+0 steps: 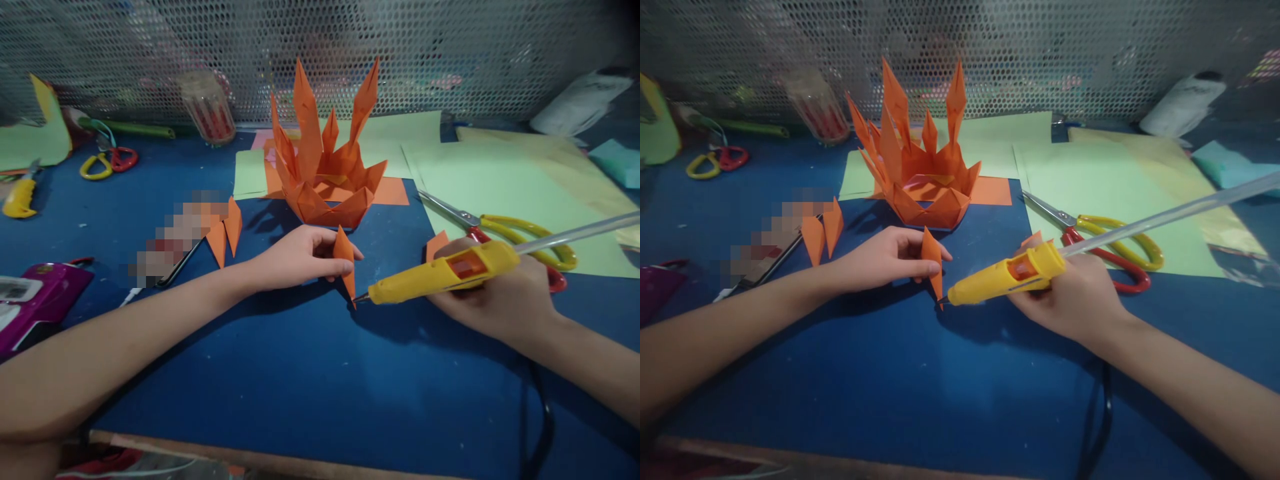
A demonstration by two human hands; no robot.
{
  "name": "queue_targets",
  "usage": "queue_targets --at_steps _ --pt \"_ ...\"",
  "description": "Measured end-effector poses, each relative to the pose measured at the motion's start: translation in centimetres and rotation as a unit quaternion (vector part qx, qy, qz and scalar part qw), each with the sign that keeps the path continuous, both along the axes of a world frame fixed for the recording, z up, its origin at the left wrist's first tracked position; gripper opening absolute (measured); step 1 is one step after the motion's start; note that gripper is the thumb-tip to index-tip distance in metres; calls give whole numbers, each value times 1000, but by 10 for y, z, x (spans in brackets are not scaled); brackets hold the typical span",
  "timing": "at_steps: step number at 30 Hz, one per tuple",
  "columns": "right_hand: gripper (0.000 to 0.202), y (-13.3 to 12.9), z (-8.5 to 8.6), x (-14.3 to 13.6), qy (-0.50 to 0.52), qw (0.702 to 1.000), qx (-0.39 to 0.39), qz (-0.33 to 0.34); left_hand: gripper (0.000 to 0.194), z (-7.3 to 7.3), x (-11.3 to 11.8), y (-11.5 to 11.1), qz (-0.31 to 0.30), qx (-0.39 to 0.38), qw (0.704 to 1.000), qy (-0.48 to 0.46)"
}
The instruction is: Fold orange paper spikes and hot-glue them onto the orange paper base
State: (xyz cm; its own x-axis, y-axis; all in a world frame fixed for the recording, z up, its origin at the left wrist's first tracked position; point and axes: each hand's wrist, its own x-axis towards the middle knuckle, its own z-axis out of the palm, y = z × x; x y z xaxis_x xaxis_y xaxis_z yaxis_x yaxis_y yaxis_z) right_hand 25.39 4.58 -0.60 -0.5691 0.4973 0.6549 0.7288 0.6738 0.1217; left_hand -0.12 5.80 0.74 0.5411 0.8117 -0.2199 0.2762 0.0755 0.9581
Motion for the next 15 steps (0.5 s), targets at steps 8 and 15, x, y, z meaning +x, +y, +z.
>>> queue_targets --at_steps 8,15 --pt "18 0 -2 0 -34 999 31 -2 16 0 1 0 4 6 1000 12" --pt "21 0 0 -1 8 998 -54 -28 18 0 0 0 2 4 1000 13"
